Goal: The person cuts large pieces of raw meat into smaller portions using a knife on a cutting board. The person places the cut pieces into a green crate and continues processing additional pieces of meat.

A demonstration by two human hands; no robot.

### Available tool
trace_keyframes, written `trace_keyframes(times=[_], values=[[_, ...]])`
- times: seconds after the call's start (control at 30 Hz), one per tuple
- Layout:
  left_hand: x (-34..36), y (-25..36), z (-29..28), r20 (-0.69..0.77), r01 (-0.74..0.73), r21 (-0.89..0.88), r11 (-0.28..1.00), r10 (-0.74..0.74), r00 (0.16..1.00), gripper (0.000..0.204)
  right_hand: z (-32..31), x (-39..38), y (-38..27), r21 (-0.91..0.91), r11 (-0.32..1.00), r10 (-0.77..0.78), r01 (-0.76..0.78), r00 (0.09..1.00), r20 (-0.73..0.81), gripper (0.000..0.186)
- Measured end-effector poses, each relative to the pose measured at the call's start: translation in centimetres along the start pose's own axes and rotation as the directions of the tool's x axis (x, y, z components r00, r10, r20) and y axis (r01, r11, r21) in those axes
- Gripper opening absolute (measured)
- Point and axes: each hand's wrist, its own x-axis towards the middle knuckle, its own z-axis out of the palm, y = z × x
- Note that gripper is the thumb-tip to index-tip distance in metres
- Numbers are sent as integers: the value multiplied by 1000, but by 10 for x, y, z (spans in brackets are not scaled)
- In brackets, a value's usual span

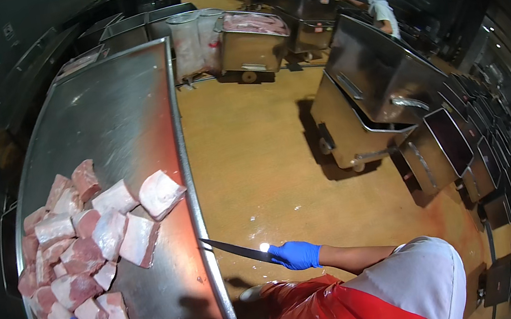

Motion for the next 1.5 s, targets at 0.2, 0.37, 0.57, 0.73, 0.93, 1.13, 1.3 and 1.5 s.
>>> trace_keyframes(times=[0.2, 0.37, 0.57, 0.73, 0.93, 1.13, 1.3, 1.5], values=[[-1, -125, 5, 350, 199, -729, 655, 106, 931, 65, 12, 39, -4, 55, 998, -23, 24, 1000, -10, 23], [-180, -170, -92, 504, 502, -863, 58, 172, 846, 56, 18, 97, -71, -19, 965, -258, 263, 955, 146, 19], [-385, -253, -232, -102, -166, -738, 654, 135, 986, 89, 61, 126, -142, -18, 837, -545, 548, 835, 70, 15], [-491, -321, -228, 94, 319, -477, 819, -313, 945, 103, 80, 156, -214, 40, 746, -656, 664, 724, 213, 12], [-606, -351, -155, -422, 205, -493, 846, -439, 793, 56, 127, 93, -360, 131, 349, -925, 928, 319, 205, 22], [-678, -364, -165, -489, 120, -628, 769, -510, 708, 25, 188, -29, -411, 459, 361, -891, 812, 155, 426, 25], [-636, -353, -160, -671, -205, -557, 805, -291, 682, 33, 234, -129, -421, 444, -21, -948, 896, -159, 277, 22], [-629, -365, -141, -693, -63, -454, 889, -309, 651, 14, 270, -179, -455, 278, 75, -884, 958, -65, 464, 29]])
